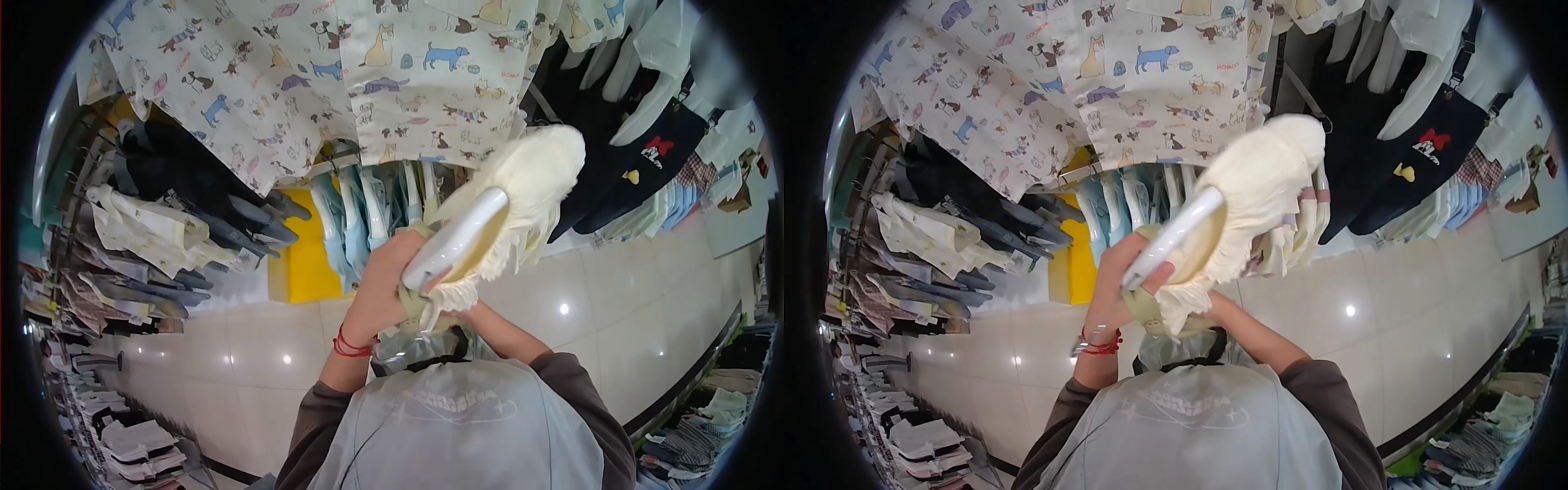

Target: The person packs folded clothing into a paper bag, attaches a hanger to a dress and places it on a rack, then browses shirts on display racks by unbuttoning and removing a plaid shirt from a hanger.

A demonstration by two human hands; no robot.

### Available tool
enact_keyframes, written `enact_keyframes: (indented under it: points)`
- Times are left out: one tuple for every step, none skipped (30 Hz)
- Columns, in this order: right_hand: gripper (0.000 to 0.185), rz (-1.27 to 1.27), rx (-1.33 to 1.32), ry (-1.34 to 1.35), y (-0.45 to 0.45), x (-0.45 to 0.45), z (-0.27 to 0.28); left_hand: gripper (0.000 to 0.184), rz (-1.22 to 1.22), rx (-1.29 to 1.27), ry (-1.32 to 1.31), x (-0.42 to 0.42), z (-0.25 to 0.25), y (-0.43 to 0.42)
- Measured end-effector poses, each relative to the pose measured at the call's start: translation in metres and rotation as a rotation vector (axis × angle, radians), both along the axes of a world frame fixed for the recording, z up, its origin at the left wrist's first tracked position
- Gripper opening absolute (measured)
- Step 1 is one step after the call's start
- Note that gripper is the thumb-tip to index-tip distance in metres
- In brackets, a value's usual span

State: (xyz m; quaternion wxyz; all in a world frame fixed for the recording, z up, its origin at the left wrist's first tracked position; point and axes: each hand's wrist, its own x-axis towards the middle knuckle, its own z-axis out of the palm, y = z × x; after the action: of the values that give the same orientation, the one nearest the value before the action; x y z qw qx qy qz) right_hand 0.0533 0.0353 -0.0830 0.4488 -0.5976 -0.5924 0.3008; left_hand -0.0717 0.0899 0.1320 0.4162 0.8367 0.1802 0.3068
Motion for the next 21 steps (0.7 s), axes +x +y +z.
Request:
enact_keyframes:
  points:
    - [0.044,0.031,-0.006,-0.049,-0.002,-0.001,-0.001,0.026,-0.005,0.020,-0.003,0.002,0.001,0.000]
    - [0.045,0.055,-0.024,-0.083,-0.004,-0.001,-0.003,0.024,-0.010,0.039,-0.005,0.002,0.001,-0.001]
    - [0.046,0.079,-0.036,-0.120,-0.007,0.001,-0.005,0.023,-0.016,0.054,-0.005,0.003,0.001,-0.003]
    - [0.046,0.102,-0.052,-0.149,-0.008,0.002,-0.005,0.021,-0.024,0.069,-0.004,0.003,0.000,-0.005]
    - [0.047,0.114,-0.057,-0.173,-0.009,0.005,-0.005,0.021,-0.038,0.078,-0.017,0.003,-0.001,-0.006]
    - [0.048,0.127,-0.067,-0.196,-0.011,0.008,-0.006,0.020,-0.049,0.089,-0.033,0.004,-0.003,-0.006]
    - [0.049,0.138,-0.075,-0.217,-0.012,0.011,-0.007,0.020,-0.059,0.100,-0.048,0.004,-0.004,-0.006]
    - [0.050,0.140,-0.072,-0.243,-0.013,0.012,-0.009,0.020,-0.055,0.089,-0.051,0.003,-0.004,-0.006]
    - [0.051,0.139,-0.066,-0.268,-0.012,0.013,-0.010,0.020,-0.050,0.077,-0.053,0.002,-0.003,-0.006]
    - [0.052,0.137,-0.056,-0.291,-0.011,0.014,-0.010,0.020,-0.044,0.066,-0.057,0.000,-0.002,-0.006]
    - [0.053,0.124,-0.046,-0.319,-0.008,0.016,-0.010,0.020,-0.035,0.096,-0.041,-0.001,-0.002,-0.006]
    - [0.055,0.107,-0.041,-0.357,-0.006,0.018,-0.011,0.020,-0.028,0.126,-0.025,-0.004,-0.002,-0.006]
    - [0.056,0.091,-0.032,-0.393,-0.003,0.024,-0.010,0.020,-0.021,0.156,-0.008,-0.007,-0.002,-0.005]
    - [0.057,0.076,-0.047,-0.446,0.001,0.031,-0.008,0.020,-0.004,0.146,-0.033,-0.009,-0.003,-0.005]
    - [0.058,0.073,-0.087,-0.507,0.004,0.042,-0.006,0.020,0.013,0.138,-0.060,-0.011,-0.007,-0.004]
    - [0.059,0.076,-0.142,-0.578,0.007,0.054,-0.002,0.020,0.030,0.128,-0.086,-0.014,-0.010,-0.003]
    - [0.061,0.092,-0.212,-0.648,0.007,0.065,0.003,0.020,0.099,0.117,-0.075,-0.016,-0.013,-0.003]
    - [0.062,0.139,-0.327,-0.708,0.003,0.076,0.009,0.019,0.167,0.106,-0.063,-0.020,-0.016,-0.003]
    - [0.063,0.200,-0.445,-0.758,-0.001,0.087,0.019,0.019,0.235,0.095,-0.051,-0.024,-0.018,-0.003]
    - [0.065,0.265,-0.551,-0.764,-0.006,0.096,0.032,0.020,0.284,0.088,-0.031,-0.028,-0.019,-0.001]
    - [0.066,0.319,-0.631,-0.746,-0.010,0.102,0.047,0.022,0.333,0.080,-0.011,-0.033,-0.020,0.002]
